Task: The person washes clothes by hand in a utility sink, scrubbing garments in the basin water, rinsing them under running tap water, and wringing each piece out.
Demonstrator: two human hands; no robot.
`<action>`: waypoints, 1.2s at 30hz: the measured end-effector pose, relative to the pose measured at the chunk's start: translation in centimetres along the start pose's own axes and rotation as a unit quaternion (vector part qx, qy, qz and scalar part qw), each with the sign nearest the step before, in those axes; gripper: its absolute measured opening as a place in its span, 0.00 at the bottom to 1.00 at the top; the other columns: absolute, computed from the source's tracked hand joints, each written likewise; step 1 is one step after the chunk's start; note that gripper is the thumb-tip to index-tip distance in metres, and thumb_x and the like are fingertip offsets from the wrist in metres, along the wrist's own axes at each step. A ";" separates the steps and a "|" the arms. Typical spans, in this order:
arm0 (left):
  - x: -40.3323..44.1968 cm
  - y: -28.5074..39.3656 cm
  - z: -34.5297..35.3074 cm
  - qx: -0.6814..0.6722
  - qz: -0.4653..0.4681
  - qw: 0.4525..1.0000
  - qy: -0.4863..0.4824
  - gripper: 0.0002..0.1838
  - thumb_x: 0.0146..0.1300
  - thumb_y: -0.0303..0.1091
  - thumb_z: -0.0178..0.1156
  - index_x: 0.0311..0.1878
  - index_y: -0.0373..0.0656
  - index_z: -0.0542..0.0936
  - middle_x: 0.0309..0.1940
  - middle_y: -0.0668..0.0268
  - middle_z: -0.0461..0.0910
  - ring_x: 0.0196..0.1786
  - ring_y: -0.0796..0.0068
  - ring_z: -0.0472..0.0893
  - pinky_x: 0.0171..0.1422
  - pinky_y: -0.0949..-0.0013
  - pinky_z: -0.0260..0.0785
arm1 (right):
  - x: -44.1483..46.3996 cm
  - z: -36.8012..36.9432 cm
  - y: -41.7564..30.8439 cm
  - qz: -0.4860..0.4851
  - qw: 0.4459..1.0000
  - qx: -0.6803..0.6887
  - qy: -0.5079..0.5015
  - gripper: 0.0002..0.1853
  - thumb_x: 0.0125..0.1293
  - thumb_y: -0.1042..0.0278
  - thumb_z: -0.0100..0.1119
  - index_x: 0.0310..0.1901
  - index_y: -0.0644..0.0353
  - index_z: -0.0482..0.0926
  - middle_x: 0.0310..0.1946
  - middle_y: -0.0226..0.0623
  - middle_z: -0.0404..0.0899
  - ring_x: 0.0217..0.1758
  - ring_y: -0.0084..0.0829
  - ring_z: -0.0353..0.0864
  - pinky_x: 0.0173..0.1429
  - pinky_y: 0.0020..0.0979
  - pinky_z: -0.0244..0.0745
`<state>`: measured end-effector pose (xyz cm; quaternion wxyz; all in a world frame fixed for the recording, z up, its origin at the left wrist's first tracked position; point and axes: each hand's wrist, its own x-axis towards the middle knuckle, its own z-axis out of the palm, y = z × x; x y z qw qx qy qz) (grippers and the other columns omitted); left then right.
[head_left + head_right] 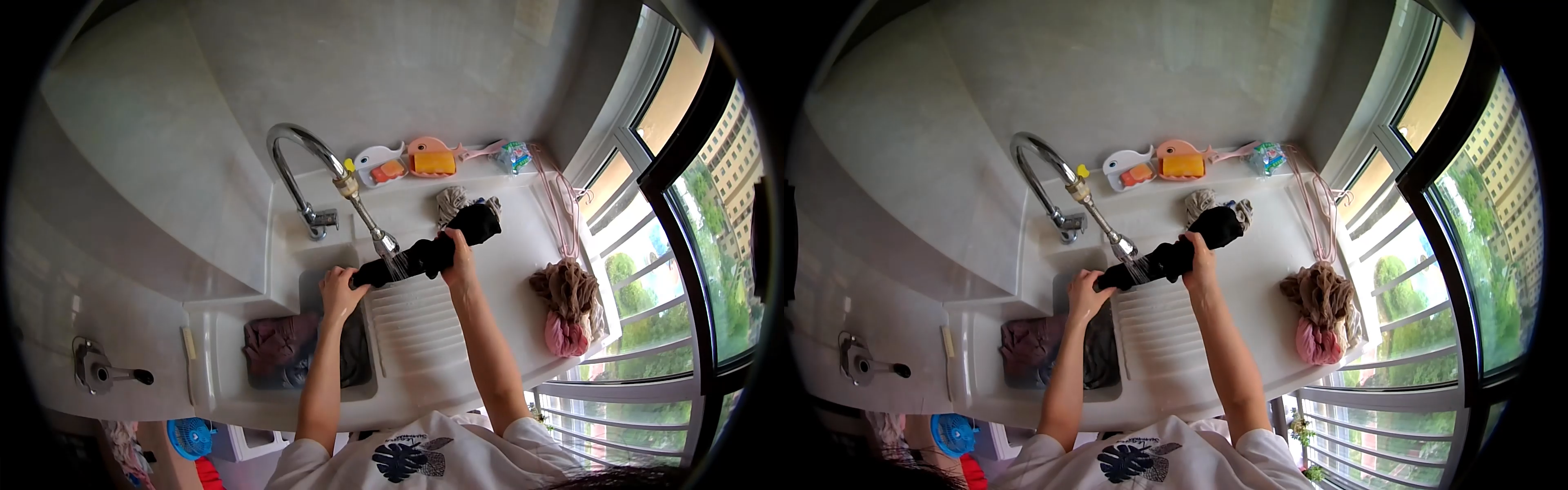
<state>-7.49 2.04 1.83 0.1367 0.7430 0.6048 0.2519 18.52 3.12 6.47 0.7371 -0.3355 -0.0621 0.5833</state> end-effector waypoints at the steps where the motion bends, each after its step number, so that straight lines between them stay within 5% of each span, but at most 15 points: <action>1: 0.3 -0.1 0.6 -0.060 0.017 0.998 -0.002 0.27 0.45 0.43 0.73 0.49 0.44 0.77 0.43 0.60 0.75 0.52 0.56 0.73 0.56 0.53 0.62 | -0.2 0.2 0.0 -0.002 1.000 0.001 -0.001 0.11 0.54 0.71 0.63 0.37 0.62 0.73 0.29 0.36 0.75 0.35 0.33 0.77 0.43 0.34 0.75; 4: 0.4 2.3 2.8 -0.242 0.150 0.958 0.047 0.34 0.43 0.35 0.73 0.54 0.40 0.69 0.51 0.53 0.72 0.57 0.47 0.70 0.60 0.50 0.62 | -1.1 0.8 1.1 -0.019 0.999 -0.027 -0.019 0.12 0.55 0.68 0.64 0.37 0.63 0.74 0.30 0.37 0.76 0.35 0.34 0.77 0.46 0.34 0.75; 6: 0.9 5.0 1.5 -0.262 0.138 0.953 0.064 0.34 0.42 0.33 0.73 0.54 0.39 0.69 0.55 0.51 0.70 0.60 0.45 0.69 0.62 0.51 0.62 | -1.4 1.1 1.6 0.044 0.999 -0.006 -0.027 0.13 0.55 0.69 0.64 0.38 0.64 0.73 0.31 0.38 0.76 0.35 0.34 0.77 0.46 0.34 0.75; 9: 1.9 5.3 2.1 -0.238 0.214 0.945 -0.070 0.31 0.45 0.38 0.72 0.53 0.39 0.72 0.51 0.51 0.75 0.55 0.46 0.72 0.58 0.53 0.65 | -1.4 1.7 1.0 0.073 0.995 0.037 -0.055 0.13 0.55 0.68 0.62 0.39 0.63 0.71 0.32 0.40 0.76 0.35 0.32 0.76 0.45 0.32 0.76; 12: 2.3 4.2 2.2 -0.198 0.044 0.958 -0.203 0.27 0.47 0.40 0.71 0.49 0.39 0.75 0.44 0.53 0.79 0.50 0.47 0.76 0.54 0.54 0.68 | -1.3 2.6 -0.4 0.078 0.993 0.057 -0.063 0.12 0.57 0.67 0.60 0.38 0.63 0.72 0.33 0.40 0.77 0.35 0.30 0.77 0.44 0.30 0.77; 14: 1.5 4.5 1.2 -0.202 0.019 0.961 -0.189 0.20 0.50 0.39 0.70 0.43 0.41 0.78 0.39 0.60 0.81 0.45 0.54 0.79 0.49 0.59 0.71 | -0.8 2.3 -1.5 0.034 0.995 0.076 -0.060 0.12 0.58 0.68 0.60 0.40 0.64 0.72 0.34 0.39 0.77 0.36 0.30 0.76 0.45 0.30 0.77; 16: 0.4 4.1 1.8 -0.586 -0.117 0.795 -0.110 0.18 0.55 0.38 0.67 0.46 0.45 0.76 0.43 0.66 0.79 0.47 0.63 0.79 0.49 0.59 0.73 | 0.3 1.4 -1.1 0.018 0.992 0.104 -0.063 0.13 0.58 0.69 0.60 0.43 0.64 0.72 0.36 0.39 0.78 0.39 0.31 0.77 0.47 0.32 0.77; 17: -0.4 5.2 2.3 -0.756 -0.196 0.616 -0.099 0.19 0.59 0.36 0.65 0.53 0.48 0.73 0.48 0.69 0.77 0.51 0.69 0.78 0.53 0.56 0.74 | 1.1 0.8 -0.1 -0.003 0.995 0.076 -0.070 0.13 0.58 0.68 0.59 0.43 0.64 0.73 0.37 0.39 0.78 0.40 0.32 0.77 0.49 0.33 0.76; 20: 0.5 8.3 3.1 -0.855 -0.223 0.450 -0.128 0.20 0.66 0.49 0.55 0.55 0.47 0.71 0.49 0.65 0.75 0.56 0.68 0.74 0.57 0.51 0.72 | -0.2 0.6 3.6 -0.006 0.997 0.060 -0.038 0.20 0.57 0.76 0.57 0.53 0.63 0.69 0.44 0.41 0.77 0.48 0.34 0.76 0.52 0.36 0.75; 24: 3.9 5.1 9.6 -0.866 -0.195 0.445 -0.121 0.25 0.68 0.57 0.48 0.50 0.43 0.73 0.47 0.64 0.77 0.49 0.66 0.77 0.56 0.59 0.72 | -6.7 1.5 7.9 -0.047 0.996 -0.024 -0.079 0.31 0.53 0.80 0.55 0.62 0.60 0.63 0.49 0.35 0.74 0.54 0.33 0.74 0.67 0.35 0.61; 26: 4.2 5.7 9.3 -0.865 -0.248 0.416 -0.128 0.24 0.69 0.57 0.46 0.48 0.43 0.74 0.43 0.64 0.78 0.45 0.67 0.79 0.54 0.61 0.73 | -7.0 1.6 8.1 -0.086 0.982 -0.115 -0.127 0.26 0.55 0.76 0.56 0.58 0.63 0.68 0.41 0.38 0.78 0.51 0.35 0.76 0.59 0.34 0.69; 29: 3.1 8.4 8.8 -0.816 -0.267 0.511 -0.039 0.18 0.70 0.49 0.49 0.48 0.45 0.74 0.42 0.67 0.79 0.44 0.69 0.80 0.50 0.62 0.75 | -3.5 2.9 5.7 -0.198 0.916 -0.347 0.038 0.10 0.52 0.69 0.61 0.32 0.67 0.76 0.27 0.33 0.76 0.32 0.23 0.73 0.38 0.31 0.69; 34: 3.1 9.5 7.5 -0.703 -0.365 0.610 0.013 0.13 0.68 0.43 0.52 0.48 0.45 0.77 0.37 0.71 0.80 0.38 0.75 0.80 0.41 0.69 0.74 | -3.2 2.9 5.7 -0.210 0.916 -0.337 0.058 0.10 0.53 0.70 0.60 0.33 0.68 0.76 0.27 0.34 0.76 0.32 0.25 0.73 0.37 0.31 0.70; 35: 4.3 7.6 7.9 -0.672 -0.330 0.663 0.011 0.11 0.68 0.40 0.52 0.44 0.44 0.77 0.32 0.71 0.79 0.34 0.75 0.79 0.39 0.68 0.73 | -4.0 2.5 7.3 -0.203 0.921 -0.322 0.080 0.13 0.52 0.71 0.60 0.39 0.69 0.77 0.32 0.36 0.79 0.37 0.26 0.75 0.44 0.32 0.72; 36: 6.1 3.4 11.5 -0.746 -0.160 0.647 -0.003 0.10 0.67 0.40 0.53 0.40 0.44 0.76 0.27 0.71 0.77 0.31 0.76 0.78 0.39 0.68 0.72 | -6.0 3.5 7.9 -0.254 0.933 -0.245 0.062 0.15 0.52 0.72 0.60 0.43 0.68 0.78 0.34 0.37 0.80 0.40 0.29 0.78 0.50 0.31 0.72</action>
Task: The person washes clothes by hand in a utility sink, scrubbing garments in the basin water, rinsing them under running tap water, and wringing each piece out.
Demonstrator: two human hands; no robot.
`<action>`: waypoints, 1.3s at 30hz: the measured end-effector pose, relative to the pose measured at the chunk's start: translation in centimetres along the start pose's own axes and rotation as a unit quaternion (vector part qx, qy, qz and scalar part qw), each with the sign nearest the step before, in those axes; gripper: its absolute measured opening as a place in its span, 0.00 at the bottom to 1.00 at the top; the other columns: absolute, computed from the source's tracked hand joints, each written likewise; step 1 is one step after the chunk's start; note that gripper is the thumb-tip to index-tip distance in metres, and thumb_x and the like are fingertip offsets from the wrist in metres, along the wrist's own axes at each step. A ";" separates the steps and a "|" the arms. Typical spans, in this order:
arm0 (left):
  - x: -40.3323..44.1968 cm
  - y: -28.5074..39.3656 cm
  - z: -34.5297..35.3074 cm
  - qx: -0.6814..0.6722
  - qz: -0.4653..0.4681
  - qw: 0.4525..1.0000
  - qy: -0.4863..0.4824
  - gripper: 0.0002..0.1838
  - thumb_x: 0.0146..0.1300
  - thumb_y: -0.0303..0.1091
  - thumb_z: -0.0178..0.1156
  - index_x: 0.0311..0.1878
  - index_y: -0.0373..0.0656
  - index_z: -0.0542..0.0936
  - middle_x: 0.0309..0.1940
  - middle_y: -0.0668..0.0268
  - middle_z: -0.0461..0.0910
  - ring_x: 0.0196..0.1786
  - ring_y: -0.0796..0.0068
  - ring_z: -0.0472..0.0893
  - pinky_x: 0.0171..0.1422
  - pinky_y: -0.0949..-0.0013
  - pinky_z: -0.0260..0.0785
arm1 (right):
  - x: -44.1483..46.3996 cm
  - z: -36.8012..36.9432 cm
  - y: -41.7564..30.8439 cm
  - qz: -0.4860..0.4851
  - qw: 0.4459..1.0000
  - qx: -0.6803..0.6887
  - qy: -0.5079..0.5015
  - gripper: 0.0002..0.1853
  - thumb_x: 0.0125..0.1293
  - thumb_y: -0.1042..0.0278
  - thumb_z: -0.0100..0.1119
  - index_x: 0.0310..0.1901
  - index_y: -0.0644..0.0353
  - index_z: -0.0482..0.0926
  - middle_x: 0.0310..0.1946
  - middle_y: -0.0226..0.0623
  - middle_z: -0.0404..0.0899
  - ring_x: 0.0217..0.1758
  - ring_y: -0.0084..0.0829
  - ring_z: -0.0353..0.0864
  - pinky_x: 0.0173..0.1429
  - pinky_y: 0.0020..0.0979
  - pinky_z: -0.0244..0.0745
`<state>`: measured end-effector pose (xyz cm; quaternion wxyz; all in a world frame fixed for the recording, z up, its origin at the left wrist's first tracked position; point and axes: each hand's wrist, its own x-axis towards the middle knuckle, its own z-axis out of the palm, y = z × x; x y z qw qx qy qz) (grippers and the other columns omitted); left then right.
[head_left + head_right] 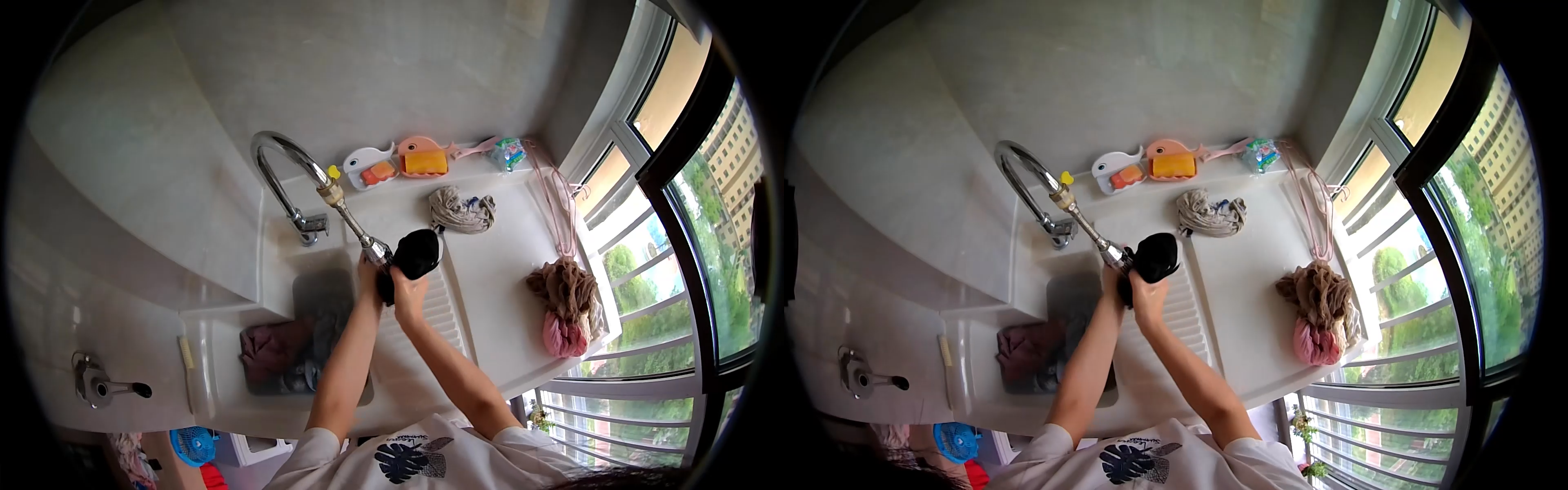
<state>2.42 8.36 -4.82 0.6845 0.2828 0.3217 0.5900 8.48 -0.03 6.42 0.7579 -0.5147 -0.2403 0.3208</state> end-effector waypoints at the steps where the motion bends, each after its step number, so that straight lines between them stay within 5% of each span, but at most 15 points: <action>1: 1.4 -0.9 -2.3 -0.110 -0.068 0.986 -0.106 0.10 0.68 0.38 0.51 0.42 0.43 0.77 0.31 0.69 0.78 0.34 0.74 0.79 0.44 0.67 0.73 | -0.7 0.0 0.3 -0.019 0.999 -0.033 -0.014 0.16 0.52 0.72 0.60 0.43 0.67 0.79 0.35 0.38 0.80 0.42 0.29 0.78 0.51 0.30 0.71; 3: -1.9 1.1 2.1 -0.121 -0.112 0.986 0.009 0.13 0.68 0.45 0.50 0.39 0.45 0.76 0.29 0.71 0.76 0.34 0.74 0.78 0.45 0.69 0.73 | 0.6 0.3 1.0 -0.108 0.991 -0.062 -0.039 0.12 0.50 0.72 0.60 0.38 0.66 0.79 0.30 0.39 0.79 0.36 0.30 0.78 0.46 0.31 0.73; 4: -4.0 1.5 3.2 -0.116 -0.151 0.980 0.048 0.15 0.69 0.46 0.47 0.44 0.46 0.76 0.34 0.69 0.78 0.38 0.73 0.80 0.47 0.68 0.73 | 2.0 0.3 0.8 0.012 0.992 -0.115 -0.042 0.08 0.49 0.72 0.60 0.30 0.67 0.76 0.23 0.38 0.75 0.28 0.30 0.73 0.37 0.34 0.71; 6: -7.8 4.6 8.1 -0.074 -0.140 0.979 0.126 0.18 0.70 0.47 0.45 0.49 0.45 0.77 0.39 0.67 0.80 0.42 0.72 0.81 0.47 0.66 0.74 | 4.2 1.4 -1.0 0.011 0.994 -0.107 -0.003 0.08 0.50 0.71 0.59 0.25 0.67 0.73 0.18 0.37 0.72 0.24 0.29 0.69 0.31 0.36 0.67; 8: -6.9 2.1 4.5 -0.064 -0.180 0.980 0.060 0.17 0.69 0.45 0.46 0.48 0.45 0.77 0.42 0.66 0.80 0.44 0.72 0.81 0.48 0.66 0.74 | 4.3 1.1 -0.3 0.006 0.990 -0.140 -0.025 0.08 0.50 0.71 0.59 0.25 0.68 0.73 0.19 0.38 0.73 0.25 0.28 0.70 0.31 0.35 0.68; 10: -5.2 2.6 4.7 -0.100 -0.167 0.975 0.111 0.15 0.68 0.44 0.46 0.43 0.46 0.77 0.34 0.69 0.80 0.39 0.74 0.80 0.46 0.67 0.74 | 2.8 1.1 0.1 -0.025 0.994 -0.104 -0.032 0.08 0.50 0.71 0.59 0.28 0.67 0.74 0.21 0.39 0.74 0.26 0.28 0.71 0.33 0.35 0.69; 12: -0.4 0.9 -0.6 -0.142 -0.157 0.970 -0.118 0.16 0.69 0.47 0.46 0.39 0.45 0.76 0.32 0.69 0.79 0.38 0.74 0.80 0.47 0.67 0.74 | 0.2 1.0 0.3 -0.116 0.992 -0.045 -0.019 0.09 0.51 0.71 0.59 0.32 0.67 0.76 0.22 0.38 0.75 0.27 0.30 0.72 0.36 0.35 0.71; 14: -1.6 3.1 1.3 -0.204 -0.169 0.939 -0.217 0.19 0.69 0.50 0.46 0.43 0.45 0.77 0.40 0.66 0.80 0.44 0.72 0.80 0.51 0.67 0.74 | -0.4 0.6 0.9 -0.151 0.984 -0.094 -0.018 0.08 0.52 0.71 0.60 0.31 0.67 0.75 0.25 0.37 0.76 0.29 0.28 0.72 0.37 0.34 0.70; 17: -6.9 3.1 5.8 -0.160 -0.142 0.976 0.028 0.22 0.70 0.51 0.49 0.59 0.48 0.74 0.53 0.70 0.78 0.56 0.72 0.76 0.60 0.66 0.69 | 3.1 0.2 -0.1 0.008 0.994 -0.111 -0.011 0.09 0.51 0.71 0.61 0.29 0.67 0.74 0.24 0.36 0.75 0.28 0.25 0.70 0.34 0.32 0.69; 20: -8.0 2.7 6.1 -0.147 -0.094 0.985 0.013 0.27 0.68 0.50 0.53 0.66 0.48 0.66 0.58 0.70 0.74 0.60 0.72 0.74 0.64 0.67 0.65 | 5.5 -0.7 2.0 0.043 0.997 -0.055 -0.030 0.09 0.52 0.69 0.63 0.32 0.65 0.76 0.29 0.33 0.76 0.31 0.25 0.71 0.37 0.30 0.69; 22: -6.6 1.5 4.9 -0.090 -0.059 0.994 0.033 0.26 0.68 0.50 0.52 0.64 0.48 0.67 0.58 0.69 0.74 0.60 0.71 0.74 0.64 0.66 0.65 | 3.7 -1.2 1.3 0.181 0.979 0.054 -0.075 0.14 0.54 0.68 0.65 0.41 0.65 0.77 0.34 0.33 0.77 0.37 0.26 0.74 0.43 0.29 0.71; 26: -6.4 3.8 5.8 -0.041 -0.045 0.996 0.065 0.24 0.69 0.48 0.51 0.61 0.43 0.68 0.54 0.65 0.75 0.59 0.69 0.73 0.65 0.65 0.64 | 1.8 -1.4 2.0 0.178 0.961 0.155 -0.145 0.23 0.56 0.71 0.65 0.53 0.63 0.72 0.48 0.35 0.76 0.51 0.28 0.75 0.57 0.29 0.69; 30: -8.1 2.2 6.6 0.183 0.138 0.971 0.073 0.33 0.68 0.42 0.54 0.70 0.37 0.55 0.69 0.57 0.50 0.71 0.62 0.55 0.73 0.61 0.49 | 3.1 -0.7 1.3 0.241 0.918 0.284 -0.138 0.17 0.59 0.75 0.60 0.51 0.66 0.71 0.50 0.41 0.76 0.57 0.34 0.76 0.58 0.35 0.72; 33: -8.3 1.6 7.3 0.298 0.161 0.920 0.198 0.32 0.65 0.51 0.57 0.64 0.38 0.64 0.57 0.56 0.66 0.63 0.63 0.66 0.67 0.63 0.57 | 2.7 -1.7 2.2 0.165 0.957 0.124 -0.204 0.12 0.60 0.74 0.58 0.45 0.64 0.75 0.41 0.33 0.76 0.44 0.27 0.76 0.47 0.31 0.73; 39: -8.0 3.3 8.2 0.325 0.178 0.903 0.217 0.24 0.63 0.49 0.59 0.46 0.32 0.76 0.43 0.54 0.76 0.46 0.64 0.75 0.52 0.62 0.66 | 2.1 -2.0 2.6 0.219 0.934 0.216 -0.183 0.08 0.59 0.74 0.60 0.40 0.61 0.75 0.33 0.30 0.75 0.35 0.25 0.76 0.39 0.30 0.73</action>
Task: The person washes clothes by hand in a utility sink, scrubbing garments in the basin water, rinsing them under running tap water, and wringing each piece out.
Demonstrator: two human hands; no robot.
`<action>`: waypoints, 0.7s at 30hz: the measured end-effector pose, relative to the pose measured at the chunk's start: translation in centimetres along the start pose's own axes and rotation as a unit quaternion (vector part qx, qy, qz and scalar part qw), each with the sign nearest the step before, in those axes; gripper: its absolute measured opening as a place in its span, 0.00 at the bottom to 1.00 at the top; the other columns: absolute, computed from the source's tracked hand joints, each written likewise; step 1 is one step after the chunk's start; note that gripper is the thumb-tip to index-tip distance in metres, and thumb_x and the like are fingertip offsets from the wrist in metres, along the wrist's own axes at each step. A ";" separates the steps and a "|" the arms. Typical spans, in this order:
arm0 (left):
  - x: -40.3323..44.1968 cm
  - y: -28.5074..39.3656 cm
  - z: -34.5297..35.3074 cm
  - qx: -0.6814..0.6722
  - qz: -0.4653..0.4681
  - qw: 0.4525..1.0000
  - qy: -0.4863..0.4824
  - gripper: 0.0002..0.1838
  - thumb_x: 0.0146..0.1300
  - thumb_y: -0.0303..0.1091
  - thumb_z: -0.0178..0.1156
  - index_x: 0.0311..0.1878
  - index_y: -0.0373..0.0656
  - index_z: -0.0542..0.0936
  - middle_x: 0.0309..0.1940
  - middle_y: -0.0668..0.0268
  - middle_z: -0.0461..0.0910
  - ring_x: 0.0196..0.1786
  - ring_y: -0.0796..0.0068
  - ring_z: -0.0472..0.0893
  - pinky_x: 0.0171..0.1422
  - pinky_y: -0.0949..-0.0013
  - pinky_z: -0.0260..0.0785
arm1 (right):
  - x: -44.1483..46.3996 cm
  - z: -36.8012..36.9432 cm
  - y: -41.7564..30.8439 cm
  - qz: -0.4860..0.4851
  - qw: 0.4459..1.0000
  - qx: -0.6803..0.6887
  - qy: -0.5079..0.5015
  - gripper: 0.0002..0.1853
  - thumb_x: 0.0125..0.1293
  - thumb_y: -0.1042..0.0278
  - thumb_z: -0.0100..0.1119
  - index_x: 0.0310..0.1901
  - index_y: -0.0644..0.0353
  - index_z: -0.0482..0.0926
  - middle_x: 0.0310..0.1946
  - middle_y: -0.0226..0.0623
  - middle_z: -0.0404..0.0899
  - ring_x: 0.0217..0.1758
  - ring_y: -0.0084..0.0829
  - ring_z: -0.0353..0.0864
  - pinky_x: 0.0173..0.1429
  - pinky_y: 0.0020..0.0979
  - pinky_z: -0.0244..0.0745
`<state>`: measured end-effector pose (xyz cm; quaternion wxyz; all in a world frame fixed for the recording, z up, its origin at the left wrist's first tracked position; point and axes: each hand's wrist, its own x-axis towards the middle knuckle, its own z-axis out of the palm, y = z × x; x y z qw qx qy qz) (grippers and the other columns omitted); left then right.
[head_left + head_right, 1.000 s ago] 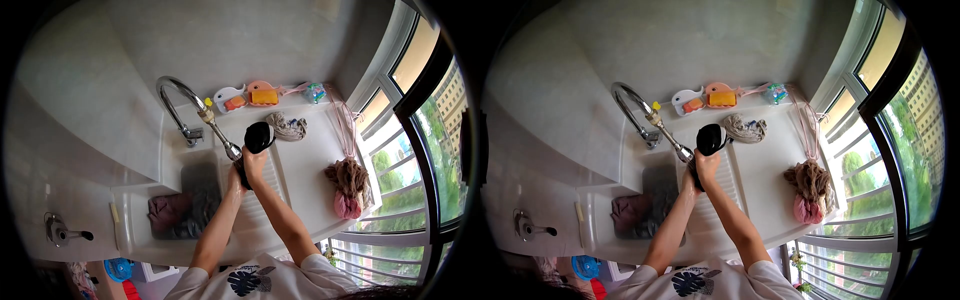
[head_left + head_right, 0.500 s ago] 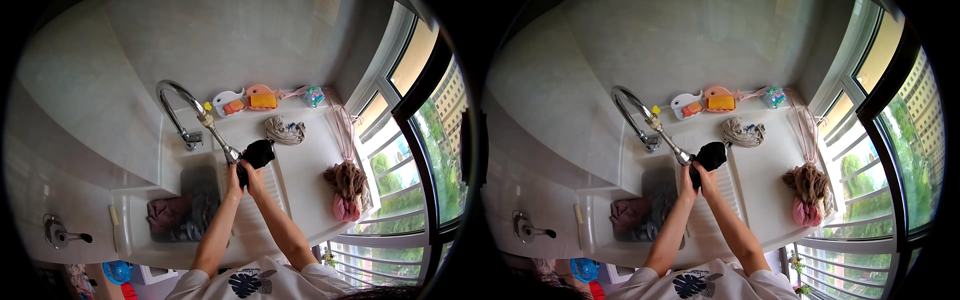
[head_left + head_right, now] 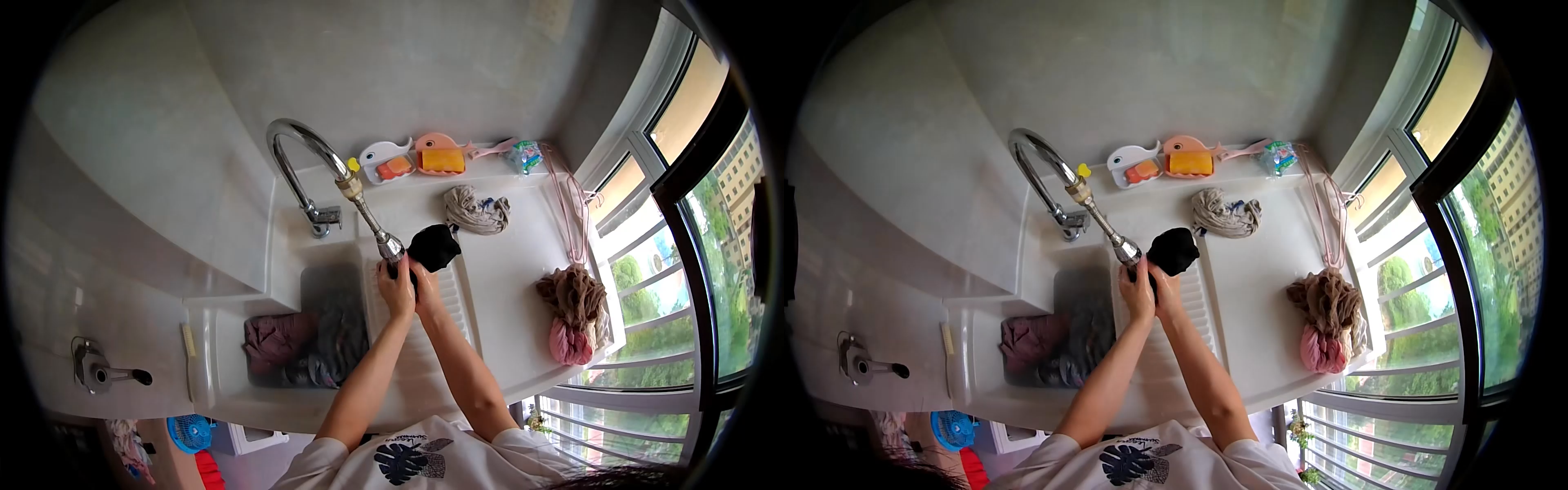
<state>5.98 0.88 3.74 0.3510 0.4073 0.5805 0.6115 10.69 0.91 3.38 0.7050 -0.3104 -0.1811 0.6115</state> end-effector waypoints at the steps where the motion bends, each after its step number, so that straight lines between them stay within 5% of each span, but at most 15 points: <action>1: 0.3 -0.3 0.1 0.004 -0.008 1.000 -0.010 0.24 0.63 0.48 0.60 0.45 0.32 0.77 0.40 0.54 0.78 0.43 0.66 0.76 0.50 0.63 0.66 | 0.1 0.1 -0.1 0.013 1.000 0.017 0.017 0.07 0.58 0.74 0.60 0.39 0.61 0.75 0.32 0.31 0.75 0.35 0.26 0.76 0.38 0.30 0.73; 2: 0.6 -0.7 0.3 0.007 0.023 1.000 0.007 0.23 0.63 0.48 0.60 0.40 0.31 0.78 0.31 0.57 0.79 0.36 0.67 0.76 0.44 0.64 0.67 | 0.1 0.1 -0.1 0.013 1.000 0.017 0.017 0.07 0.58 0.74 0.60 0.39 0.61 0.75 0.32 0.31 0.75 0.35 0.26 0.76 0.38 0.30 0.73; 5: 1.5 -1.2 -0.1 0.002 -0.048 0.997 -0.054 0.22 0.63 0.46 0.59 0.37 0.30 0.79 0.28 0.58 0.79 0.33 0.68 0.77 0.40 0.63 0.67 | 0.2 0.1 0.1 0.028 0.997 0.006 0.067 0.07 0.58 0.71 0.60 0.36 0.61 0.75 0.31 0.31 0.75 0.35 0.25 0.75 0.39 0.29 0.72; 8: 2.2 -3.2 -0.4 0.045 -0.004 0.996 -0.077 0.19 0.61 0.44 0.57 0.39 0.33 0.81 0.30 0.49 0.81 0.36 0.53 0.82 0.41 0.58 0.69 | 0.8 -0.9 1.0 0.023 0.995 -0.006 0.096 0.07 0.59 0.69 0.60 0.35 0.61 0.75 0.30 0.31 0.75 0.34 0.25 0.74 0.38 0.29 0.72; 11: 2.9 -3.3 -0.8 0.097 -0.034 0.990 -0.101 0.20 0.61 0.45 0.56 0.39 0.33 0.81 0.30 0.47 0.81 0.37 0.51 0.82 0.41 0.56 0.70 | 1.1 -2.4 1.9 0.047 0.996 -0.020 0.077 0.07 0.60 0.67 0.58 0.36 0.61 0.76 0.30 0.32 0.76 0.34 0.26 0.76 0.40 0.31 0.73; 15: 3.0 -2.7 -1.4 0.144 -0.092 0.973 -0.155 0.21 0.60 0.45 0.57 0.46 0.35 0.79 0.37 0.48 0.81 0.43 0.52 0.80 0.48 0.57 0.69 | 1.7 -2.2 2.0 0.100 0.985 0.128 0.064 0.13 0.63 0.60 0.56 0.41 0.61 0.78 0.37 0.36 0.80 0.41 0.31 0.79 0.52 0.34 0.74; 17: 2.6 -3.0 -1.2 -0.072 0.047 0.988 -0.126 0.25 0.60 0.44 0.57 0.56 0.38 0.73 0.47 0.49 0.77 0.52 0.52 0.76 0.56 0.59 0.66 | 1.3 -1.8 1.4 0.128 0.981 0.143 0.034 0.15 0.64 0.57 0.56 0.43 0.60 0.79 0.39 0.35 0.81 0.43 0.31 0.80 0.54 0.35 0.74; 19: 3.6 -2.1 -2.4 0.083 0.098 0.983 -0.128 0.26 0.63 0.42 0.56 0.59 0.37 0.69 0.49 0.59 0.74 0.54 0.64 0.72 0.61 0.63 0.62 | 1.2 -1.5 1.1 0.210 0.958 0.189 -0.041 0.16 0.64 0.55 0.55 0.43 0.59 0.79 0.39 0.34 0.82 0.43 0.31 0.80 0.53 0.35 0.74; 21: 4.6 -1.4 -2.5 -0.139 -0.040 0.980 -0.136 0.25 0.65 0.44 0.56 0.59 0.36 0.69 0.49 0.62 0.73 0.56 0.70 0.69 0.62 0.64 0.61 | 0.9 -0.7 1.2 0.194 0.965 0.173 -0.018 0.18 0.64 0.52 0.54 0.44 0.58 0.79 0.41 0.35 0.83 0.44 0.32 0.81 0.53 0.36 0.75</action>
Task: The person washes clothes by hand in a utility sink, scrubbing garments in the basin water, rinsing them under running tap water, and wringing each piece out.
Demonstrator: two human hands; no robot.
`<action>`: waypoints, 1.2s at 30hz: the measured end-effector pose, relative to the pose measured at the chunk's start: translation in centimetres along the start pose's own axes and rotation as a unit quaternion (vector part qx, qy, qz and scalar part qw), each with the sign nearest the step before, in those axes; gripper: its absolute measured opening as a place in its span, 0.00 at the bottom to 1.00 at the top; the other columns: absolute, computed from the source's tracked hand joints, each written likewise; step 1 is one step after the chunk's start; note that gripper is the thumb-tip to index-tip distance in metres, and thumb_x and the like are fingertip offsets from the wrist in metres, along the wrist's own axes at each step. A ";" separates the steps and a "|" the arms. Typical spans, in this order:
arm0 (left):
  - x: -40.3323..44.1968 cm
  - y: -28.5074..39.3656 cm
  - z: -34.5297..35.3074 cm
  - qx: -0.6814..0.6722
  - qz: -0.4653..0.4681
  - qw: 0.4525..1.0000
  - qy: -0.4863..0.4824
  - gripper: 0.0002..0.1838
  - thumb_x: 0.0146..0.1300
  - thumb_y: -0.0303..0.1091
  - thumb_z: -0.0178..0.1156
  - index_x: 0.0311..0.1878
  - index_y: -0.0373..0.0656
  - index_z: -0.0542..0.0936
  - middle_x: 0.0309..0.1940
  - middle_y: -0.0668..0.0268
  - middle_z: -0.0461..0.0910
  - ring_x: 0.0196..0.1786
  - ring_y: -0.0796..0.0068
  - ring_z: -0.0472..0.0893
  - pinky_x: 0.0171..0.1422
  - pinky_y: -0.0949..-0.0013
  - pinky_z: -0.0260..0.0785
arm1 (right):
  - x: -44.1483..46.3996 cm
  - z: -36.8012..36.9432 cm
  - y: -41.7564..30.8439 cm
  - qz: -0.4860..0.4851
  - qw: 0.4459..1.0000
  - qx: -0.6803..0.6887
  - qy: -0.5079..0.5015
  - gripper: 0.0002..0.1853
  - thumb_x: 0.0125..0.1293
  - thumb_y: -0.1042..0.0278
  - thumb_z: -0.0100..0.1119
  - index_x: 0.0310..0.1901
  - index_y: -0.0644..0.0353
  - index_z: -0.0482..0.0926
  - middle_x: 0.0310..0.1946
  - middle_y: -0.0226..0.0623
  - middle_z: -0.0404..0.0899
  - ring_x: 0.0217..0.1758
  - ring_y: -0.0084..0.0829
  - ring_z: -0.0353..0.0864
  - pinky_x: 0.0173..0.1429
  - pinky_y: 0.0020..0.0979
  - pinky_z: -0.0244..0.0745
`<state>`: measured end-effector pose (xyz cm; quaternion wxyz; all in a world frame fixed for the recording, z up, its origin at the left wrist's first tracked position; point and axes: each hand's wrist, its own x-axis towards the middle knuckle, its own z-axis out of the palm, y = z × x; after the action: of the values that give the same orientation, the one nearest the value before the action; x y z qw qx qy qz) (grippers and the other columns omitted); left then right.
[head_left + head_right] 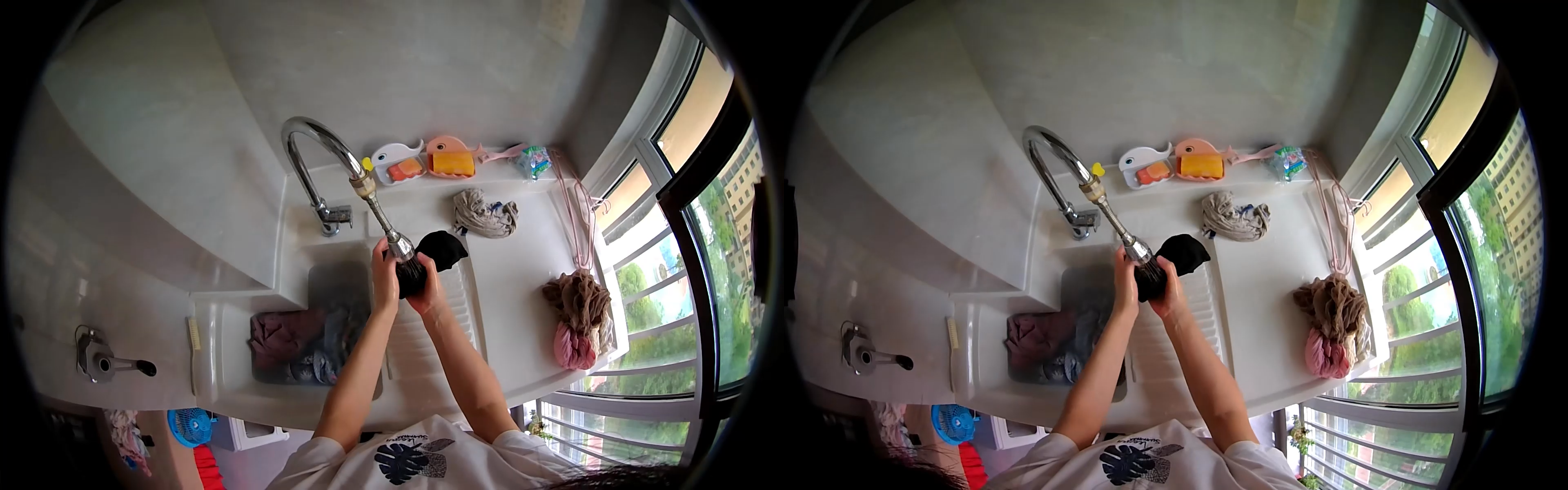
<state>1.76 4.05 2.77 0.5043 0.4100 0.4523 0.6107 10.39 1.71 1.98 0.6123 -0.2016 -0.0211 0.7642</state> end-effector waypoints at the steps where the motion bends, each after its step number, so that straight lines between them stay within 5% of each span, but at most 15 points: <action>1: 0.4 -0.5 -0.9 -0.110 -0.014 0.994 0.003 0.25 0.67 0.46 0.56 0.58 0.36 0.70 0.49 0.61 0.73 0.56 0.72 0.69 0.62 0.66 0.60 | -0.2 0.3 -0.2 0.007 1.000 -0.017 0.003 0.19 0.64 0.51 0.52 0.45 0.59 0.79 0.42 0.36 0.82 0.45 0.33 0.81 0.53 0.37 0.76; 4: 2.9 0.1 -3.9 0.155 0.069 0.978 0.120 0.18 0.67 0.45 0.58 0.42 0.36 0.77 0.27 0.66 0.75 0.34 0.75 0.75 0.45 0.71 0.68 | -0.4 1.0 -0.8 0.025 1.000 -0.012 -0.003 0.23 0.64 0.49 0.50 0.49 0.60 0.78 0.44 0.38 0.82 0.47 0.36 0.82 0.54 0.38 0.76; 7: 6.4 2.0 -6.0 0.302 0.135 0.930 0.158 0.20 0.61 0.43 0.64 0.24 0.35 0.74 0.19 0.60 0.75 0.23 0.69 0.74 0.30 0.65 0.63 | -0.9 1.5 -1.4 0.035 0.999 -0.004 -0.002 0.23 0.64 0.48 0.49 0.49 0.60 0.78 0.43 0.39 0.82 0.44 0.36 0.83 0.48 0.36 0.78; 9: 7.4 2.7 -6.4 0.337 0.156 0.916 0.154 0.20 0.59 0.42 0.65 0.22 0.35 0.73 0.17 0.59 0.74 0.21 0.66 0.71 0.29 0.64 0.63 | -0.8 1.8 -1.5 0.032 0.999 -0.014 0.001 0.23 0.64 0.48 0.49 0.48 0.59 0.78 0.41 0.38 0.83 0.40 0.35 0.84 0.42 0.35 0.80; 11: 7.7 3.3 -6.2 0.378 0.186 0.891 0.168 0.20 0.55 0.39 0.67 0.18 0.36 0.72 0.13 0.59 0.72 0.17 0.63 0.66 0.26 0.63 0.61 | -0.6 1.7 -1.7 0.033 0.999 -0.030 0.007 0.25 0.64 0.49 0.49 0.53 0.61 0.76 0.45 0.39 0.82 0.46 0.37 0.82 0.52 0.37 0.77; 16: 7.6 3.1 -7.2 0.324 0.184 0.914 0.161 0.18 0.58 0.37 0.64 0.20 0.34 0.74 0.12 0.58 0.70 0.17 0.66 0.67 0.26 0.64 0.61 | -1.8 0.9 -2.4 0.033 0.999 -0.031 0.029 0.25 0.64 0.47 0.49 0.50 0.61 0.77 0.43 0.39 0.82 0.44 0.37 0.83 0.50 0.37 0.78; 18: 6.9 1.5 -8.8 0.303 0.110 0.942 0.087 0.14 0.60 0.39 0.64 0.31 0.35 0.77 0.19 0.61 0.76 0.21 0.70 0.72 0.31 0.66 0.66 | -2.4 0.3 -2.6 0.053 0.997 -0.040 0.029 0.23 0.63 0.48 0.50 0.47 0.60 0.78 0.42 0.40 0.82 0.43 0.37 0.83 0.50 0.38 0.79; 20: 1.6 2.3 -8.3 0.253 0.154 0.952 -0.075 0.25 0.59 0.46 0.66 0.53 0.39 0.74 0.44 0.57 0.79 0.42 0.67 0.79 0.45 0.64 0.72 | -4.0 1.0 -2.5 0.057 0.998 -0.019 0.010 0.22 0.63 0.48 0.52 0.44 0.60 0.79 0.41 0.40 0.82 0.43 0.37 0.83 0.50 0.39 0.79; 22: -3.3 4.3 -7.4 0.291 0.261 0.890 -0.233 0.47 0.53 0.57 0.68 0.70 0.45 0.59 0.68 0.54 0.61 0.66 0.57 0.66 0.64 0.56 0.65 | -6.5 3.4 -2.6 0.068 0.997 -0.038 0.027 0.20 0.61 0.50 0.57 0.42 0.61 0.78 0.38 0.40 0.82 0.40 0.37 0.84 0.46 0.39 0.81; 26: -6.8 3.0 -5.7 0.296 0.374 0.847 -0.236 0.60 0.46 0.66 0.68 0.74 0.45 0.48 0.74 0.53 0.46 0.73 0.52 0.53 0.72 0.52 0.53 | -7.8 4.3 0.9 -0.004 0.994 -0.034 0.099 0.16 0.61 0.55 0.61 0.43 0.59 0.78 0.36 0.37 0.82 0.39 0.32 0.82 0.47 0.34 0.79; 28: -8.6 3.2 -3.8 0.123 0.239 0.948 -0.173 0.63 0.43 0.69 0.67 0.74 0.43 0.48 0.74 0.52 0.45 0.73 0.53 0.54 0.75 0.52 0.46 | -8.2 5.2 2.1 -0.092 0.982 -0.066 0.153 0.12 0.60 0.64 0.64 0.42 0.60 0.79 0.35 0.33 0.80 0.38 0.28 0.80 0.45 0.31 0.77; 31: -11.1 4.7 -1.5 -0.040 0.121 0.983 -0.132 0.56 0.51 0.69 0.63 0.73 0.42 0.52 0.72 0.59 0.52 0.71 0.62 0.58 0.74 0.58 0.49 | -9.3 5.6 2.8 -0.319 0.883 -0.315 0.139 0.12 0.58 0.69 0.65 0.41 0.64 0.78 0.36 0.35 0.80 0.38 0.31 0.79 0.45 0.31 0.74; 33: -11.8 6.8 -0.3 -0.201 -0.007 0.973 -0.111 0.45 0.61 0.65 0.56 0.72 0.43 0.57 0.68 0.66 0.61 0.68 0.71 0.62 0.72 0.66 0.54 | -10.2 6.0 2.7 -0.381 0.801 -0.443 0.130 0.14 0.54 0.71 0.66 0.42 0.65 0.78 0.39 0.38 0.80 0.44 0.36 0.79 0.48 0.33 0.73; 34: -11.5 7.3 -0.3 -0.236 -0.055 0.962 -0.123 0.38 0.67 0.64 0.45 0.69 0.44 0.62 0.68 0.65 0.64 0.69 0.69 0.64 0.73 0.64 0.53 | -10.6 5.0 2.2 -0.439 0.673 -0.591 0.071 0.16 0.52 0.73 0.66 0.44 0.64 0.78 0.45 0.42 0.78 0.53 0.42 0.77 0.56 0.38 0.70; 36: -11.1 8.9 0.0 -0.326 -0.222 0.911 -0.119 0.36 0.66 0.65 0.46 0.64 0.44 0.70 0.54 0.65 0.76 0.59 0.70 0.74 0.67 0.66 0.62 | -10.8 4.4 2.4 -0.539 0.586 -0.604 0.034 0.19 0.52 0.74 0.66 0.48 0.62 0.77 0.49 0.44 0.76 0.54 0.42 0.76 0.61 0.43 0.67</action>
<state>1.28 -7.62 10.92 0.7824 0.1816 0.2445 0.5433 8.48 -8.12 8.41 0.6493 -0.5031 -0.5619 0.0978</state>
